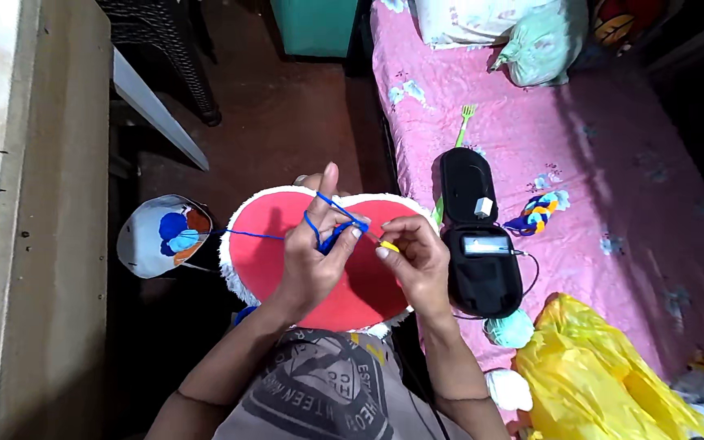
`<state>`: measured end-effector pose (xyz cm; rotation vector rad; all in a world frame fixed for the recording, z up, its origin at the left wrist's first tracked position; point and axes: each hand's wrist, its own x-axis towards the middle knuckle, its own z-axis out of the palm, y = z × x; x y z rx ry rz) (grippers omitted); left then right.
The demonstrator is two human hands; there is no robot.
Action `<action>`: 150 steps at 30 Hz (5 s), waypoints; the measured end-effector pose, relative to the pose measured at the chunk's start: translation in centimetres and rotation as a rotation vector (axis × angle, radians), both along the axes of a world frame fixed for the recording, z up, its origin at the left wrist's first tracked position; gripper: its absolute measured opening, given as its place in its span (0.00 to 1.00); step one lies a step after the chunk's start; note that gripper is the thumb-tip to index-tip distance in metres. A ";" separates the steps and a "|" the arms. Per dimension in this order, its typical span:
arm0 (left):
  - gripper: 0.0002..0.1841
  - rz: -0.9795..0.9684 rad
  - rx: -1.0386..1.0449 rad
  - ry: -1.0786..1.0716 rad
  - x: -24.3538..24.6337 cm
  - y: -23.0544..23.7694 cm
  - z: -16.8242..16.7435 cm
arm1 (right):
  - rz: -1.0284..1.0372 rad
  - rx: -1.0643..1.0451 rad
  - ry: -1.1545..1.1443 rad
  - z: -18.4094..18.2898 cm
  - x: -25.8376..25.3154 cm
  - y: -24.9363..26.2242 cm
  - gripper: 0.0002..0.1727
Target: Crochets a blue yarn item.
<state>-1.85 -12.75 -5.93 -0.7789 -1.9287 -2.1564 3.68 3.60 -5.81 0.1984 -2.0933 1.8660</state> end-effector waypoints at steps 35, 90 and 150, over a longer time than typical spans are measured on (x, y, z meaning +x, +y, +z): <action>0.47 -0.087 0.101 -0.271 -0.1 -1.1 1.2 | 0.231 -0.523 -0.207 -0.9 -0.5 -0.4 0.11; 0.27 -0.135 0.044 -0.249 -1.2 -1.7 0.6 | -0.126 0.410 0.254 -2.3 0.5 0.8 0.05; 0.17 -0.525 0.007 -0.305 -4.3 -5.5 -2.1 | -0.235 -0.449 -0.080 -2.5 -0.3 -0.5 0.17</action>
